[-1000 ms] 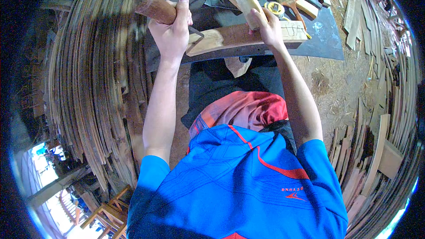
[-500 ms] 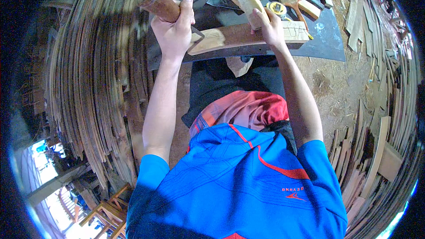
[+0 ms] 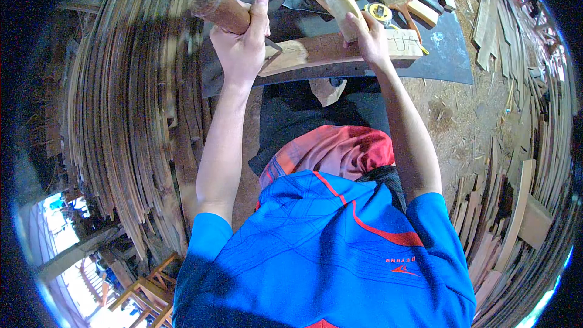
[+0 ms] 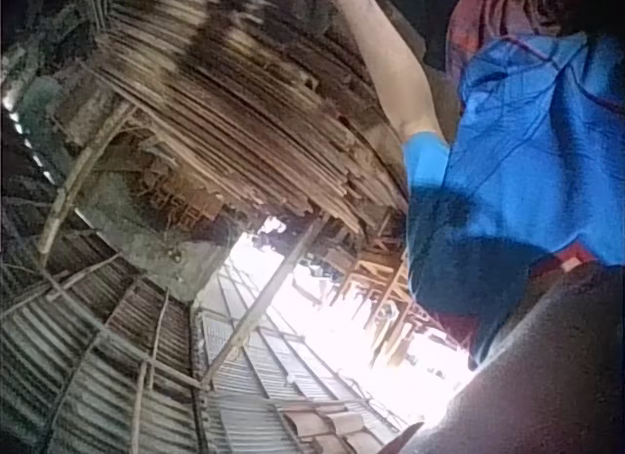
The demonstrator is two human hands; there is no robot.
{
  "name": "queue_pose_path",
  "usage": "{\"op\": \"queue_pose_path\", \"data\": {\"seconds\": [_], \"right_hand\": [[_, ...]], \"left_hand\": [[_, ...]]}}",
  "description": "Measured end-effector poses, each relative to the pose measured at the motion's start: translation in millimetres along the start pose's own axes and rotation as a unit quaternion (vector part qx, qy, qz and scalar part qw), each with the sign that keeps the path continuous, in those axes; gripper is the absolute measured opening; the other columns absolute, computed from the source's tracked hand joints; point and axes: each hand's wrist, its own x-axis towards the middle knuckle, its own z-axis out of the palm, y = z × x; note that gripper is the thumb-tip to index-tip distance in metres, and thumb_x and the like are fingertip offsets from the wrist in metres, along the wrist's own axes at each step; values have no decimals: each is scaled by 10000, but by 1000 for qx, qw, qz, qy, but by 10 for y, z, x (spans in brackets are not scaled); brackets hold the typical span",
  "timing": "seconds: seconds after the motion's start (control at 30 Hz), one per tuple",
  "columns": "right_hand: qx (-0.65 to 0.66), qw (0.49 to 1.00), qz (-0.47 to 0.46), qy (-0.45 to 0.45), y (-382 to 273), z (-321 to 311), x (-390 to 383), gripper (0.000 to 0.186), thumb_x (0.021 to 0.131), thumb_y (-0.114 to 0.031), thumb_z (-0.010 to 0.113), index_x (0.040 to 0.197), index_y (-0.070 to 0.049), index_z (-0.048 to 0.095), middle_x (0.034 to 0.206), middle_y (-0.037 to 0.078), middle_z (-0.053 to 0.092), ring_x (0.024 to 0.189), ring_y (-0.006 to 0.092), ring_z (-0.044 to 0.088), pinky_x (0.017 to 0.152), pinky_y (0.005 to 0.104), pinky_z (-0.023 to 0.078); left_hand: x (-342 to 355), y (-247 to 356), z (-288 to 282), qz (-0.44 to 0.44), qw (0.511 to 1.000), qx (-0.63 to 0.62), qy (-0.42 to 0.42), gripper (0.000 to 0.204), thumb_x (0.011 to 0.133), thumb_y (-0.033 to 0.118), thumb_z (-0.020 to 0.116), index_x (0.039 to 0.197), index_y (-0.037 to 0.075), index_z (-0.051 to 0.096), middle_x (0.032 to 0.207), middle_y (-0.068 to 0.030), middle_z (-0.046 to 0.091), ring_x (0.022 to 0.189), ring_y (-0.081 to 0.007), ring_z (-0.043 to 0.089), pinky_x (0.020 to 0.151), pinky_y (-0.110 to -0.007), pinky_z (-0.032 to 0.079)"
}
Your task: Carving letters or patterns into a piece of wood using a chisel and a mallet.
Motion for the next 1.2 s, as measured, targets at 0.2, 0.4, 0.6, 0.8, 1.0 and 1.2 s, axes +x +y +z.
{"op": "queue_pose_path", "data": {"seconds": [0.2,0.4,0.6,0.8,1.0,1.2], "right_hand": [[8,1000,4,4,26,1,3,476,933,-397,626,1064,61,645,768,120,667,617,146,637,572,300,503],[7,1000,4,2,42,-32,22,481,923,-402,634,1058,60,648,794,126,672,680,151,640,616,311,508],[-25,999,-21,9,125,-8,70,476,918,-406,635,1036,55,652,798,136,669,727,152,630,661,324,504],[15,1000,-18,-15,173,-70,73,393,984,-337,562,1096,38,598,778,75,627,641,139,606,571,275,495],[75,997,16,-34,-28,-40,-71,348,994,-328,535,985,15,590,778,86,615,581,138,600,526,279,494],[56,998,10,-35,-40,0,-39,359,1005,-331,510,972,18,584,735,81,608,575,139,599,524,276,484]], "left_hand": [[12,-2,-10,5,1000,5,-9,289,941,63,642,706,86,476,601,-2,494,525,-94,479,522,-279,422],[11,16,15,-10,1000,-13,-8,299,936,60,646,690,86,478,595,0,494,526,-93,481,522,-277,422],[-9,5,-7,-8,1000,19,1,295,921,91,677,669,77,524,585,-2,528,517,-85,504,511,-259,424],[8,104,55,-11,995,104,-6,324,912,276,709,692,48,641,569,44,559,523,-40,502,502,-253,403],[169,136,-10,-48,980,155,-116,463,886,507,676,898,47,717,642,-22,625,584,-104,551,569,-319,447],[268,56,-80,-91,970,145,-171,500,881,533,674,810,43,611,727,-19,624,708,-105,600,671,-284,485]]}}
